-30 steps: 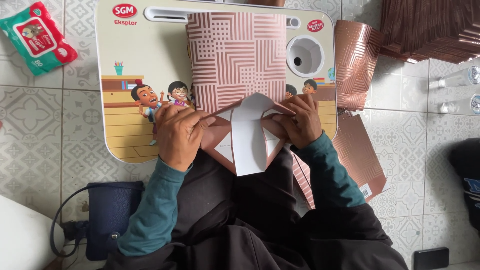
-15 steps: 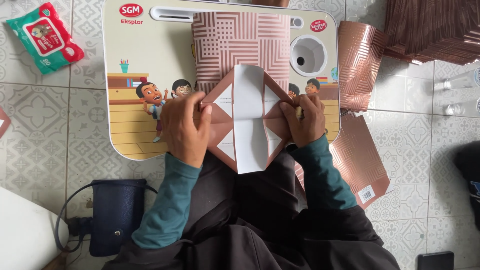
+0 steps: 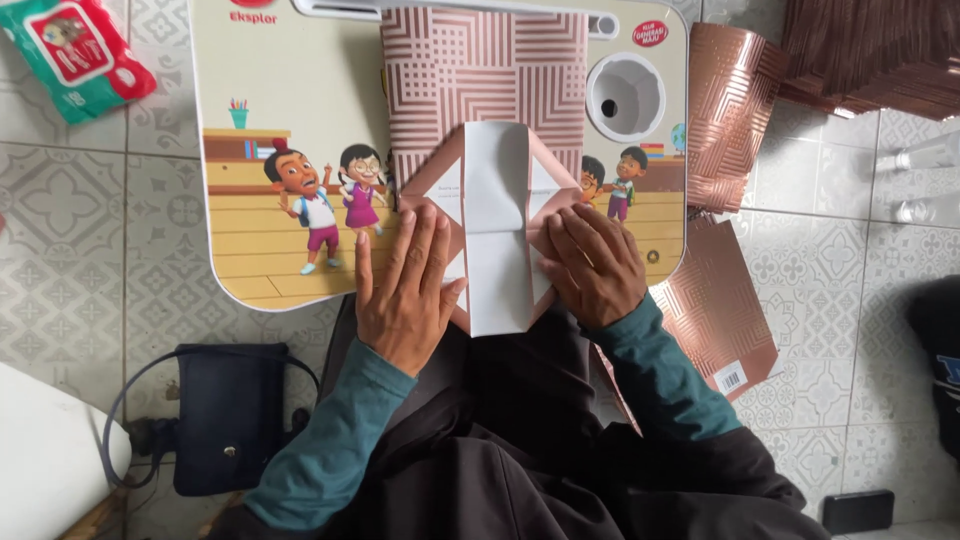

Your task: Folding a patterned paper sheet into a box using a small lap desk for support.

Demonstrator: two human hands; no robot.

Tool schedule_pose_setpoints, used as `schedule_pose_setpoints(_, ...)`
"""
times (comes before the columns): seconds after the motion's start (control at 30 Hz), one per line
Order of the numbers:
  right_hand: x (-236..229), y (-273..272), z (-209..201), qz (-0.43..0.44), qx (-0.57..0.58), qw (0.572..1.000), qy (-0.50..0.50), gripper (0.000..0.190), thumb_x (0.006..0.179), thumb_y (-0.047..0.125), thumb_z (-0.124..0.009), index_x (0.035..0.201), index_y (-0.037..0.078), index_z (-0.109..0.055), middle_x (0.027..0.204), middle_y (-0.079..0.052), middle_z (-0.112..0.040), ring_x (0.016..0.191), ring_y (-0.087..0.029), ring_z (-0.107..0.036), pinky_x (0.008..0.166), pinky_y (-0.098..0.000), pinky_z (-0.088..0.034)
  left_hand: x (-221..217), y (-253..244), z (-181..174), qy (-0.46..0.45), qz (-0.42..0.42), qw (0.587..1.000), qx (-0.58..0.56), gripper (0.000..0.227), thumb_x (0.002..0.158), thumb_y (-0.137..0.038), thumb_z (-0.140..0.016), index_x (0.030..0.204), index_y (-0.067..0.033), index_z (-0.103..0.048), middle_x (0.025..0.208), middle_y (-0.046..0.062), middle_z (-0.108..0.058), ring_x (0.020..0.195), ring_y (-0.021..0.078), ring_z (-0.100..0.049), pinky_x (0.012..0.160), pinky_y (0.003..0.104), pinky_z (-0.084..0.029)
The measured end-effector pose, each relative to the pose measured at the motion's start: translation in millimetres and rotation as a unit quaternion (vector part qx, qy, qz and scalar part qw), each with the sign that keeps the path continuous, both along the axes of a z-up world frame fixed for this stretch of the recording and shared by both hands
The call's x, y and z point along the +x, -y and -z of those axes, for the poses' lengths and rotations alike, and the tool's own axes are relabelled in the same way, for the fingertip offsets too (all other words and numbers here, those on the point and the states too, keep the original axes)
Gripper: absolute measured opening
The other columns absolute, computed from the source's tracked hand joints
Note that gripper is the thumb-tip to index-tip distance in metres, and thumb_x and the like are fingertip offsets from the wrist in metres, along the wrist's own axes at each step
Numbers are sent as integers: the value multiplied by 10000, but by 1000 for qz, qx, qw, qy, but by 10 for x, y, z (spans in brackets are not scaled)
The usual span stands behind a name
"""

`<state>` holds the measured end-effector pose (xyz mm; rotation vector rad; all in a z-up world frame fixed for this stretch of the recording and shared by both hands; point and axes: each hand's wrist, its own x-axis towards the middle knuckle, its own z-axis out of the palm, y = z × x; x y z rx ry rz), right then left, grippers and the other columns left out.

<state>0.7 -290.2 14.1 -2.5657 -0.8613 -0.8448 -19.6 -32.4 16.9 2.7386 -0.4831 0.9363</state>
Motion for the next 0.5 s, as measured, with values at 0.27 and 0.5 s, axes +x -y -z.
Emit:
schedule_pose_setpoints(0.27,37,-69,-40,-11,-54,998,37,370,1044,273,-609,1244,-15,-727,1179,-220,-686,1143,-428,-680,962,-510,-537,-58,15,175,-20,-5,999,29,604,1105,-459,-302,1529,-77,-498,1577,147,-501,1473,299,-456,1228,568,-265)
schedule_pose_setpoints(0.5,-9,-136,-64,12,-41,999,16,411,1055,317,-586,1280,-1,-716,1177,-224,-684,1164,-433,-670,959,-519,-539,-109,123,126,-29,-33,999,27,521,1098,-368,-427,1495,-44,-520,1562,186,-501,1467,323,-451,1216,583,-282)
